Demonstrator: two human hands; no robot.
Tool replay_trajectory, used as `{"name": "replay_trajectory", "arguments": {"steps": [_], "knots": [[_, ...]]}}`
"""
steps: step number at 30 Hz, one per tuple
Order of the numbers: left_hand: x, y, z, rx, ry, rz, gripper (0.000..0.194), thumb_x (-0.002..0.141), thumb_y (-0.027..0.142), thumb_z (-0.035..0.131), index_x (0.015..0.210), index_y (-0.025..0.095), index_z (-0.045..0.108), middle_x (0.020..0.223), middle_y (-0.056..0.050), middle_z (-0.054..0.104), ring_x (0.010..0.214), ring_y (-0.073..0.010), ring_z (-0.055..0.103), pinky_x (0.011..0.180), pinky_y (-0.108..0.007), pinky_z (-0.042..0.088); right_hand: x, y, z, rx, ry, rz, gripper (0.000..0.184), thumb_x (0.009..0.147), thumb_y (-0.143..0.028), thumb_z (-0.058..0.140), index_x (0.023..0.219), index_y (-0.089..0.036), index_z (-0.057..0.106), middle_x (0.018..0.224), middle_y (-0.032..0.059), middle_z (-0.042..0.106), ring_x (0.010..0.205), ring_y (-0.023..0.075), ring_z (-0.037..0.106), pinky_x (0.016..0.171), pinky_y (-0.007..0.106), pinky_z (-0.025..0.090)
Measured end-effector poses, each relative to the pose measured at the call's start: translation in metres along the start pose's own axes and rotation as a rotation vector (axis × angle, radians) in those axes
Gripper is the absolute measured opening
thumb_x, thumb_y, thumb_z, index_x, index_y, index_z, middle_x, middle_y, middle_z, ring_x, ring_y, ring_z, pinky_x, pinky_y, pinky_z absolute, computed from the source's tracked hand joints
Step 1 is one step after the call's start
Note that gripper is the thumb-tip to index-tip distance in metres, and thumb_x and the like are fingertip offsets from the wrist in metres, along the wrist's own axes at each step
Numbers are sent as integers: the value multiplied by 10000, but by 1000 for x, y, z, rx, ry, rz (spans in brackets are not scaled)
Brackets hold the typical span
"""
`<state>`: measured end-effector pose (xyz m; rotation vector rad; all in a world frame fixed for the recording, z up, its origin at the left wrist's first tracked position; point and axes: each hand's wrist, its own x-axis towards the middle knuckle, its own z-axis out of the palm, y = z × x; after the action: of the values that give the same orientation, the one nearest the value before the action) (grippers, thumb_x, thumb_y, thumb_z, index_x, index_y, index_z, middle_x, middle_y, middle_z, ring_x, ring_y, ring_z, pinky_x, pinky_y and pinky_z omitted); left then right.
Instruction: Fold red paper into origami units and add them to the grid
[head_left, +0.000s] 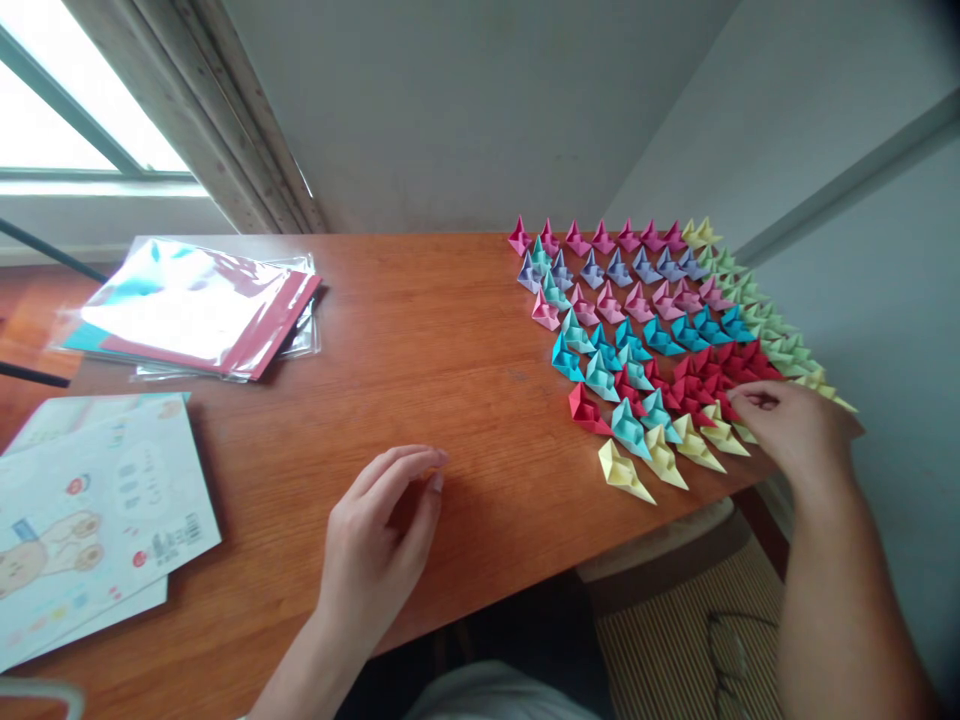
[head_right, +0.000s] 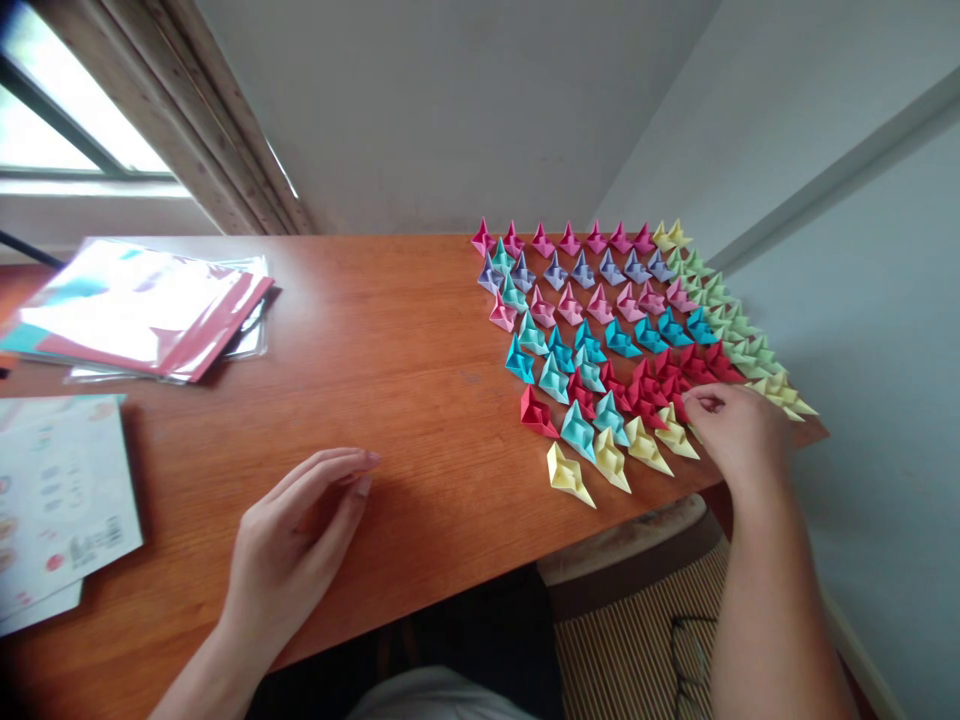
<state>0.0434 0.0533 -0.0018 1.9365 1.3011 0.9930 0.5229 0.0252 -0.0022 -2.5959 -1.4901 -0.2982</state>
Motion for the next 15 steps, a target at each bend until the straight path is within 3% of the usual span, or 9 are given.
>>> {"name": "replay_trajectory", "arguments": {"steps": [10,13,15], "knots": [[0,1,-1,0,-10,-13,146,913,134,575,995,213,667,1001,-36,700,920,-167,671,817,-264,529,0,-10,-13,-44,-6,105,248,748,-393,599,810,-210,753,776,75,737,721,237,647,619,318,402],[0,0,0,-7,-18,-16,160,914,125,574,1010,215,663,1011,-38,695,928,-166,666,819,-263,527,-2,-12,-23,-65,73,102,208,762,-358,620,818,-214,759,798,62,737,741,231,652,628,314,408],[-1,0,0,-10,-22,-17,167,911,116,572,1013,214,661,1010,-39,693,928,-166,663,820,-264,525,-11,-23,-34,-47,190,42,189,789,-359,628,818,-223,755,788,51,724,761,232,658,641,314,422]]}}
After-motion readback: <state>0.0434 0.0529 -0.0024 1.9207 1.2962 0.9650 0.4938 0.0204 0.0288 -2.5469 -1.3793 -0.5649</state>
